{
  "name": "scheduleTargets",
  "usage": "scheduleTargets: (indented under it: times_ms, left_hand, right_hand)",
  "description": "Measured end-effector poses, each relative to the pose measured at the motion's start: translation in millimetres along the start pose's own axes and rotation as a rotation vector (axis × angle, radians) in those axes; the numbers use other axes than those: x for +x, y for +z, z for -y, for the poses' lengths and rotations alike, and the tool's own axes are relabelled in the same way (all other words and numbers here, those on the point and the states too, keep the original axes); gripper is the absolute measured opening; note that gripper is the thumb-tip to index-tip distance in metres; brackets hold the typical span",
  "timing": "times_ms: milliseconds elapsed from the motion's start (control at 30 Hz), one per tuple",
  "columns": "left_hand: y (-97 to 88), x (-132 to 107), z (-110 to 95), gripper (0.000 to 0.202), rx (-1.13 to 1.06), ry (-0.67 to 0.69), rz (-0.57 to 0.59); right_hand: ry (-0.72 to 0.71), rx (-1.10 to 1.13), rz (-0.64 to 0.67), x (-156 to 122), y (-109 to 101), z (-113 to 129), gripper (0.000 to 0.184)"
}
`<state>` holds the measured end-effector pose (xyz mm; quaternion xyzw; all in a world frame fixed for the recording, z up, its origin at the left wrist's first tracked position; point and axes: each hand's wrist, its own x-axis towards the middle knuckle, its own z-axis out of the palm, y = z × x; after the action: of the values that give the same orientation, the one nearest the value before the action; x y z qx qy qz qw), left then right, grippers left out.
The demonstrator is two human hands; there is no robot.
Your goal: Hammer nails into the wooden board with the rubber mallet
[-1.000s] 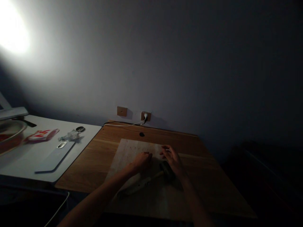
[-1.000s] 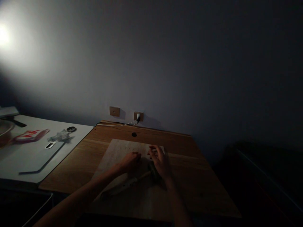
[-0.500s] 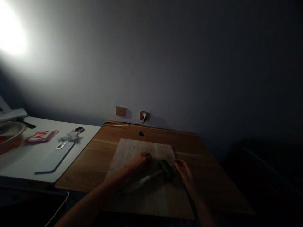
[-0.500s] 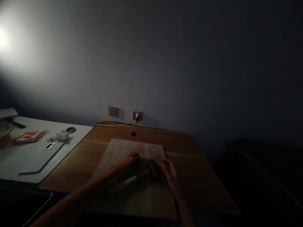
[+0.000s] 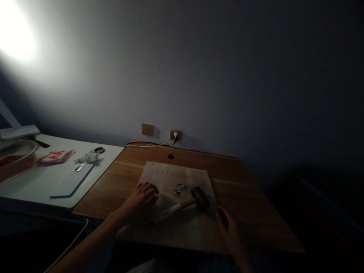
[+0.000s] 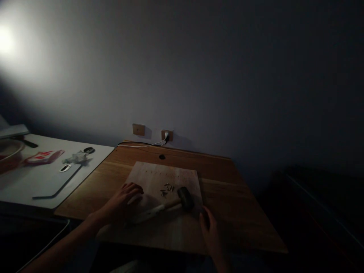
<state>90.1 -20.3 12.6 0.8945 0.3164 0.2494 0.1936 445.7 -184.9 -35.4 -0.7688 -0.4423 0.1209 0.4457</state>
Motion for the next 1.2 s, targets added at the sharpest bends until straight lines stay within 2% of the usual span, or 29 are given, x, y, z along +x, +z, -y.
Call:
scheduleTargets:
  times_ms: [100, 200, 300, 433, 567, 667, 800, 933, 1100, 1200]
  left_hand:
    - [-12.9, -41.8, 18.3, 0.018, 0.145, -0.093, -0.061]
    - [-18.8, -73.2, 30.1, 0.024, 0.270, -0.154, -0.118]
    - [-18.6, -87.7, 31.0, 0.030, 0.311, -0.141, -0.114]
    - [-11.7, -89.2, 26.0, 0.034, 0.294, -0.124, -0.111]
    - [-10.2, -89.6, 29.1, 0.033, 0.289, -0.175, -0.170]
    - [-17.2, -92.8, 39.5, 0.036, 0.321, -0.283, -0.185]
    - [-33.1, -99.1, 66.6, 0.047, 0.375, -0.410, -0.204]
    - [-55.5, -109.3, 101.2, 0.049, 0.373, -0.544, -0.324]
    - [-76.2, -125.0, 128.2, 0.068, 0.312, -0.480, -0.470]
    - [-78.4, -129.8, 135.2, 0.066, 0.412, -0.467, -0.491]
  right_hand:
    - [0.028, 0.025, 0.017, -4.2, 3.5, 5.6, 0.052]
    - [0.023, 0.014, -0.004, -0.9, 1.2, 0.2, 0.057]
    - [0.023, -0.030, 0.017, 4.7, -1.3, -14.5, 0.059]
    - [0.021, -0.034, 0.048, 7.0, 1.8, -20.9, 0.056]
    - [0.039, 0.010, 0.119, 5.5, 14.8, 1.5, 0.056]
    - [0.004, 0.076, 0.178, 3.9, 34.8, 27.1, 0.052]
    - [-0.061, 0.162, 0.267, 1.1, 69.6, 59.9, 0.052]
    - [-0.156, 0.134, 0.386, -1.3, 100.9, 87.1, 0.045]
    - [-0.262, 0.114, 0.456, -2.2, 128.1, 106.1, 0.040]
    - [-0.343, 0.121, 0.406, -2.5, 134.9, 108.7, 0.040]
